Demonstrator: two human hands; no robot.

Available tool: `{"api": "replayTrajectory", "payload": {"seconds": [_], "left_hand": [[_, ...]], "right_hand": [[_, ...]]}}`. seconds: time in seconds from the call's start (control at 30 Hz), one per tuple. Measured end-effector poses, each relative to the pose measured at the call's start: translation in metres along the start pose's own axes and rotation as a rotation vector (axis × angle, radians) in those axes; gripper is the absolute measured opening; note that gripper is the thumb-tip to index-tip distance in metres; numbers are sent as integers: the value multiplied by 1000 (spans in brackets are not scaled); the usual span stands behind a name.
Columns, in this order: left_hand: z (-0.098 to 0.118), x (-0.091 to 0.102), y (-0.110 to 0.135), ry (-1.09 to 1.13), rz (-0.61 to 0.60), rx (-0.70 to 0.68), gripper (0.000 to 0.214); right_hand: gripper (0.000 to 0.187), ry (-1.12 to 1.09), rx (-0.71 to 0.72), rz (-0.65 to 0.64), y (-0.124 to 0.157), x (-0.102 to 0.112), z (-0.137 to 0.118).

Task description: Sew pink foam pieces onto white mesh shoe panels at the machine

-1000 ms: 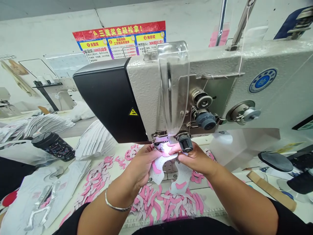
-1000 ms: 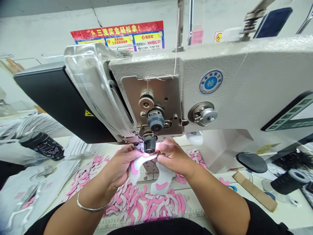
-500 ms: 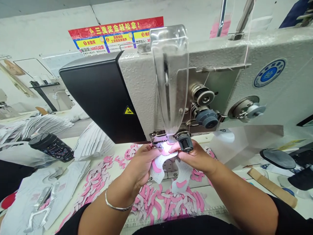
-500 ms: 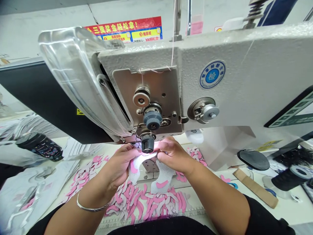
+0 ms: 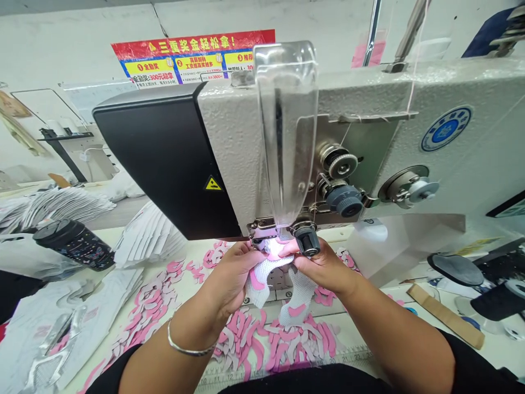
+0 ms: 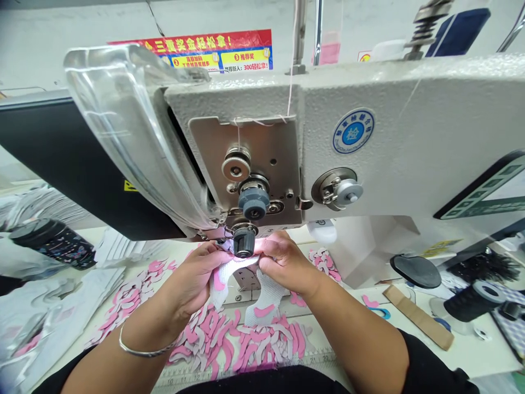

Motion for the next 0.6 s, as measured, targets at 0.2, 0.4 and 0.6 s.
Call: {"api": "replayTrajectory", "payload": {"seconds": [0.2, 0.4, 0.6], "left_hand": [[0, -1, -1, 35, -38, 3, 11], [-1, 0, -1, 40, -45, -9, 11], [-5, 6, -3, 26, -34, 11, 10]], "right_hand": [[36, 15, -10, -1, 1, 0, -1], [35, 11, 35, -14, 0, -1, -8], [31, 4, -1, -13, 1, -1, -2]]}}
Point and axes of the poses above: each hand's wrist, its own y-axis away from the middle knuckle, its own x-axis out of the back of the hand, z = x × y, the point moved 10 cm from there along -y, towards the middle knuckle, and after that the axes turned 3 degrees about -z, right-handed, at the moved point
